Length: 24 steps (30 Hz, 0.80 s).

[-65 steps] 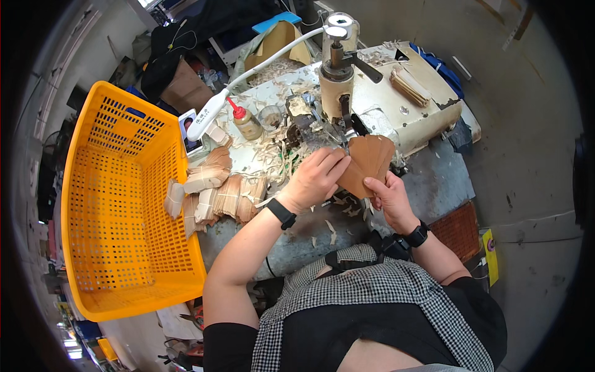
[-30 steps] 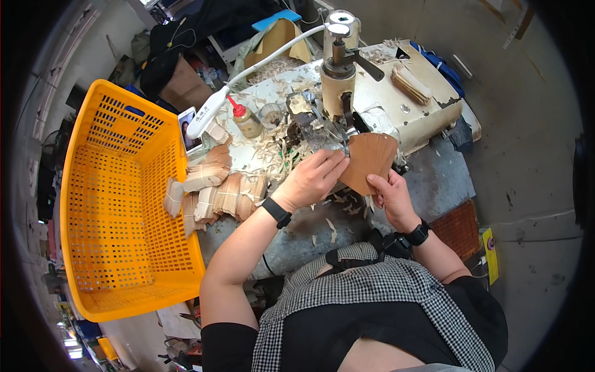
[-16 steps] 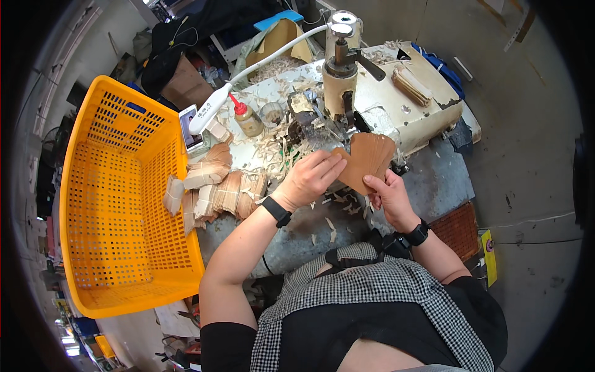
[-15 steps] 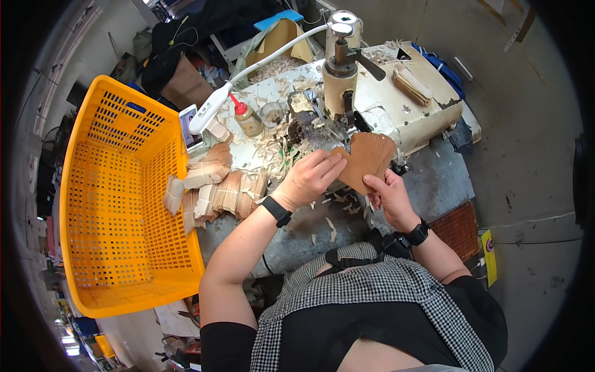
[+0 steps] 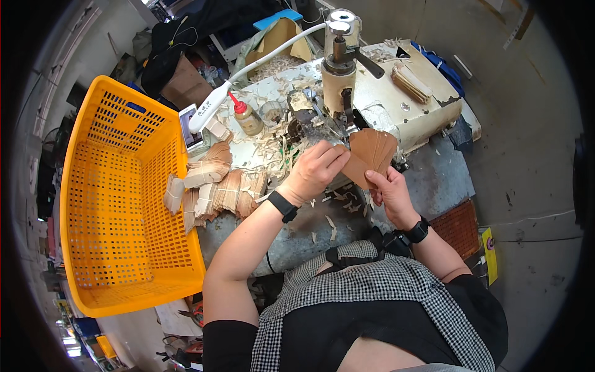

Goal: The recorder is using an industrial skiving machine to thin and trim the edges of leather pieces for shoe components.

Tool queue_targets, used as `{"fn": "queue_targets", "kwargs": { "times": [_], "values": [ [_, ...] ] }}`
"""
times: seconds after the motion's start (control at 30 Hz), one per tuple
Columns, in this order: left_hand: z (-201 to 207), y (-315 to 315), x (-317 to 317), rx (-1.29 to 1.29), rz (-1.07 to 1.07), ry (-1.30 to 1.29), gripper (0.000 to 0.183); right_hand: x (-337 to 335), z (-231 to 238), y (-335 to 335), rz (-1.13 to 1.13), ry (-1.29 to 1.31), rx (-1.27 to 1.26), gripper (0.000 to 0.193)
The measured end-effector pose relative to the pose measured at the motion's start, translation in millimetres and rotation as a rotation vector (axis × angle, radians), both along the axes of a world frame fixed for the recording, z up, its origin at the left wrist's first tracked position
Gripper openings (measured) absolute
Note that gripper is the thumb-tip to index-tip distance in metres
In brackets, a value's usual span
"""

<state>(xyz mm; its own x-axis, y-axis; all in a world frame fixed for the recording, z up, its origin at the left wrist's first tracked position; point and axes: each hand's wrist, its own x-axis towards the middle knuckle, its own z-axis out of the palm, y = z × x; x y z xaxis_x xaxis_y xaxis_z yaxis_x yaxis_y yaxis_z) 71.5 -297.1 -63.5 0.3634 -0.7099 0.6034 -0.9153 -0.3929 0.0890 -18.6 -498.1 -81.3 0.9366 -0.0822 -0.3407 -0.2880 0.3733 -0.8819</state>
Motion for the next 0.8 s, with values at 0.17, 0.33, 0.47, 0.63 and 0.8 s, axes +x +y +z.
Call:
{"fn": "queue_targets", "kwargs": {
  "times": [0.17, 0.33, 0.47, 0.63, 0.8],
  "values": [
    [-2.4, 2.4, 0.3, -0.035, -0.067, 0.012, 0.042, 0.4, -1.4, -0.9, -0.001, -0.008, -0.001, 0.026],
    [2.2, -0.8, 4.4, 0.002, -0.039, 0.022, 0.042, 0.7, 0.7, 0.8, -0.009, -0.007, -0.021, 0.026],
    [-4.5, 0.4, 3.2, -0.014, -0.006, 0.019, 0.039, 0.2, 0.4, -1.1, 0.003, -0.006, -0.012, 0.026],
    [0.6, -2.8, 4.2, -0.026, 0.011, -0.017, 0.033, 1.0, 1.3, 1.2, 0.006, 0.006, -0.045, 0.026],
    [2.6, -12.5, -5.6, -0.017, 0.091, 0.109, 0.024, 7.0, -8.3, -1.4, 0.012, 0.022, -0.129, 0.028]
  ]
}}
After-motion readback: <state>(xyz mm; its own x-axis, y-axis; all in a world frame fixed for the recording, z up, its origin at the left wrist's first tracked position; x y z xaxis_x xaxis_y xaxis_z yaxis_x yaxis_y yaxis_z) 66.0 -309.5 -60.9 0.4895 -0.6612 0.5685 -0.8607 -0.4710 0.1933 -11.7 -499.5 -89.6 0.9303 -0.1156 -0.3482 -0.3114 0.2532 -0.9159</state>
